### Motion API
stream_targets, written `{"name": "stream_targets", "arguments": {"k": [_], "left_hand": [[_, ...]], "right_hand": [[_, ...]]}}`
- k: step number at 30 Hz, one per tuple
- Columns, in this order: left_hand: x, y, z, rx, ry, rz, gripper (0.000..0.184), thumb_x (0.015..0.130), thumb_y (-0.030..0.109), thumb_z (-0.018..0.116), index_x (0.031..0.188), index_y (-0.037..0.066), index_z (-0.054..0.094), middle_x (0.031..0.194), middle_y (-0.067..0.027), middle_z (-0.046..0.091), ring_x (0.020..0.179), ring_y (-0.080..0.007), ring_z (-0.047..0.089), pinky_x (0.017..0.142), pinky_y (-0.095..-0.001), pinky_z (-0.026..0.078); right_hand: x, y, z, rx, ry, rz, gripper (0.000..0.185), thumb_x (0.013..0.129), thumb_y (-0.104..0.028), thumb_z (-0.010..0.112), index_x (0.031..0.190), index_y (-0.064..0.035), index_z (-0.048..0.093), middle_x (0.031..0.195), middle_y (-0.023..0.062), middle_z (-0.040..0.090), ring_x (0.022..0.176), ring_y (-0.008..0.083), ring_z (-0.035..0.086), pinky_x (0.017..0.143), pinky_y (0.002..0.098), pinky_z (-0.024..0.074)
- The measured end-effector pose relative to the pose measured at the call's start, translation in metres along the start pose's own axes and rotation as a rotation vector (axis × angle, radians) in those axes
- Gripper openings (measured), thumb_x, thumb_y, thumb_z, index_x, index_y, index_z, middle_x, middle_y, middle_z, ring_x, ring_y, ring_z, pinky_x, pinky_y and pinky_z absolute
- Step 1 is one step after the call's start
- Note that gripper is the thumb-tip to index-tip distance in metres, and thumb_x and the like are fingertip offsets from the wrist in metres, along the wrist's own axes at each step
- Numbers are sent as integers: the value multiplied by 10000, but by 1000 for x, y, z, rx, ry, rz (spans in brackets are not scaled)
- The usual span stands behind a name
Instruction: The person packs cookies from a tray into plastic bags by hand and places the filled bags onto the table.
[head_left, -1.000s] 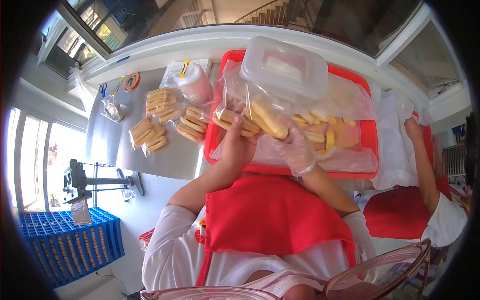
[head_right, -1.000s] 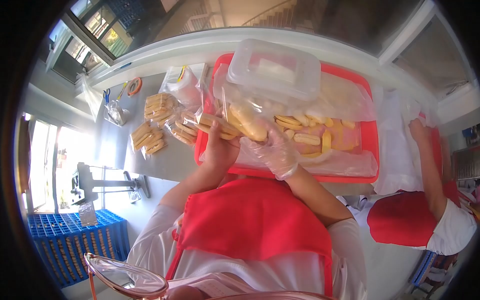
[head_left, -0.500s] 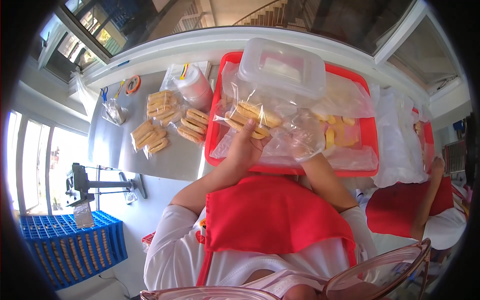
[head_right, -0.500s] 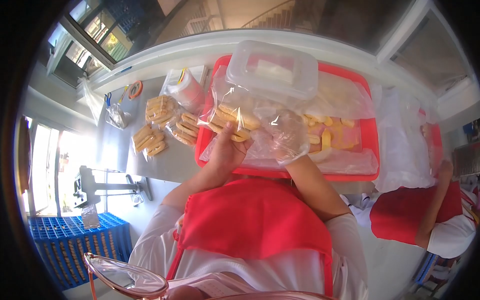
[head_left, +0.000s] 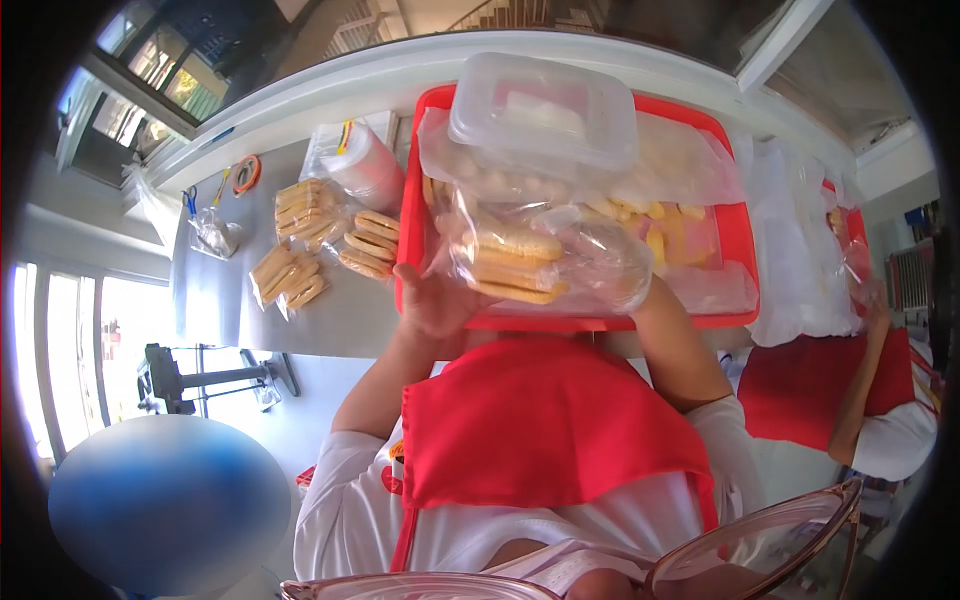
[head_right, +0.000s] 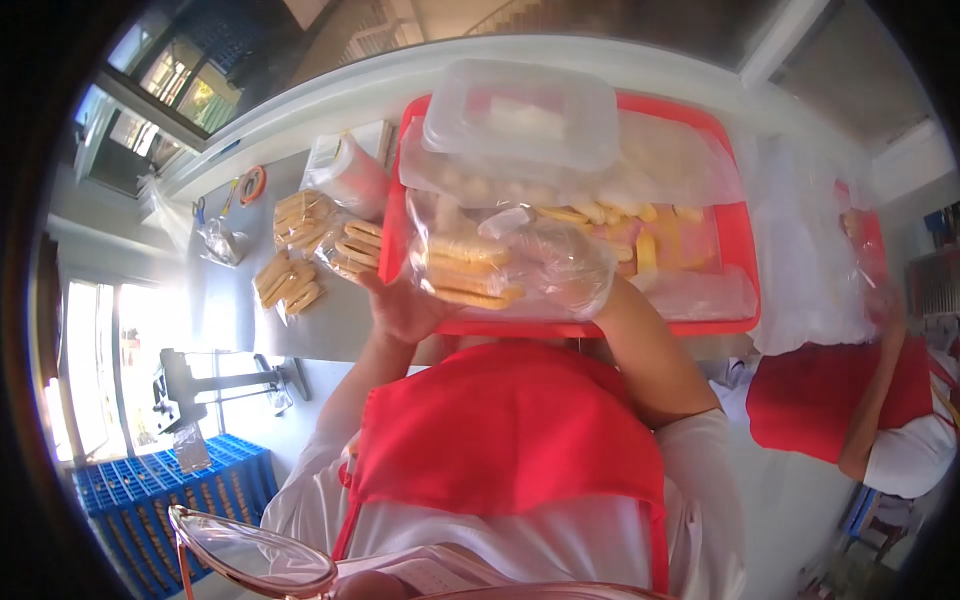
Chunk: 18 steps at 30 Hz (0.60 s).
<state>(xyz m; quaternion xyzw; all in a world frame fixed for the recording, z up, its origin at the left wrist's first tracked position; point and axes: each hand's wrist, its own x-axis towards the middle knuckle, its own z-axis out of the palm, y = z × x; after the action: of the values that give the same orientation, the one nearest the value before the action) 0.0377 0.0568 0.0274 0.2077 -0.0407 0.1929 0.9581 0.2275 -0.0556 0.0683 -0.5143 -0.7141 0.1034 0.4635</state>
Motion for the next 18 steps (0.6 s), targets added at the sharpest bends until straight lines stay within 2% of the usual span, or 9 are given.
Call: {"name": "stream_targets", "arguments": {"k": [1, 4, 7, 10, 12, 13, 15, 17, 18], "left_hand": [[-10, 3, -10, 9, 57, -21, 788, 707, 455, 658, 1294, 65, 307, 1221, -80, 455, 1112, -206, 455, 902, -382, 398], [-28, 0, -27, 585, 184, -169, 668, 725, 363, 675, 1226, 14, 406, 1123, -83, 530, 1028, -188, 511, 861, -340, 422], [-39, -10, -31, 591, 283, -181, 522, 734, 260, 681, 1137, -15, 495, 1037, -79, 576, 964, -171, 540, 831, -309, 432], [-47, -12, -33, 442, 238, -118, 462, 722, 198, 687, 1094, -22, 522, 1056, -101, 568, 998, -208, 536, 866, -356, 425], [-53, -6, -39, 411, 247, 9, 468, 716, 176, 688, 1103, -18, 510, 1118, -115, 534, 1045, -241, 514, 890, -396, 419], [-56, 3, -49, 320, 238, -34, 527, 708, 163, 691, 1155, -2, 465, 1155, -109, 506, 1071, -244, 494, 902, -408, 415], [-54, 20, -59, 248, 283, 57, 620, 685, 189, 710, 1203, 20, 413, 1154, -105, 505, 1079, -247, 488, 908, -421, 412], [-49, 40, -64, 163, 272, 78, 684, 667, 256, 723, 1218, 24, 392, 1166, -108, 495, 1078, -259, 487, 914, -437, 406], [-45, 49, -73, 284, 143, 86, 637, 726, 376, 628, 1258, 130, 379, 1263, -74, 428, 1166, -303, 400, 955, -526, 319]], "right_hand": [[-5, -4, -2, 104, -31, 87, 320, 741, -85, 625, 1049, -45, 551, 976, 97, 588, 848, 238, 571, 722, 311, 454], [-9, -22, -1, 316, -258, 291, 302, 765, -98, 602, 1056, -46, 540, 995, 97, 577, 873, 232, 566, 728, 317, 455], [-14, -28, 11, 161, -450, 584, 260, 787, -95, 575, 1043, -54, 546, 1023, 94, 564, 898, 224, 556, 753, 314, 450], [-22, -28, 8, 138, -256, 108, 247, 792, -127, 586, 1027, -62, 554, 1005, 79, 560, 889, 201, 557, 762, 305, 450], [-30, -12, -1, 411, -189, 204, 287, 769, -149, 617, 1034, -63, 549, 982, 71, 558, 882, 194, 557, 757, 305, 453], [-34, 6, -14, 283, -169, 166, 337, 761, -187, 626, 1059, -61, 532, 977, 65, 555, 886, 188, 558, 756, 304, 454], [-43, 47, -38, -74, -202, 148, 381, 755, -211, 622, 1088, -60, 512, 987, 62, 553, 909, 190, 554, 777, 302, 443], [-70, 107, -47, -514, -472, 123, 366, 760, -183, 599, 1094, -64, 506, 1019, 69, 554, 949, 207, 543, 823, 302, 419], [-90, 142, -46, -723, -643, 8, 360, 763, -170, 587, 1098, -66, 503, 1035, 72, 554, 969, 215, 538, 845, 301, 407]]}}
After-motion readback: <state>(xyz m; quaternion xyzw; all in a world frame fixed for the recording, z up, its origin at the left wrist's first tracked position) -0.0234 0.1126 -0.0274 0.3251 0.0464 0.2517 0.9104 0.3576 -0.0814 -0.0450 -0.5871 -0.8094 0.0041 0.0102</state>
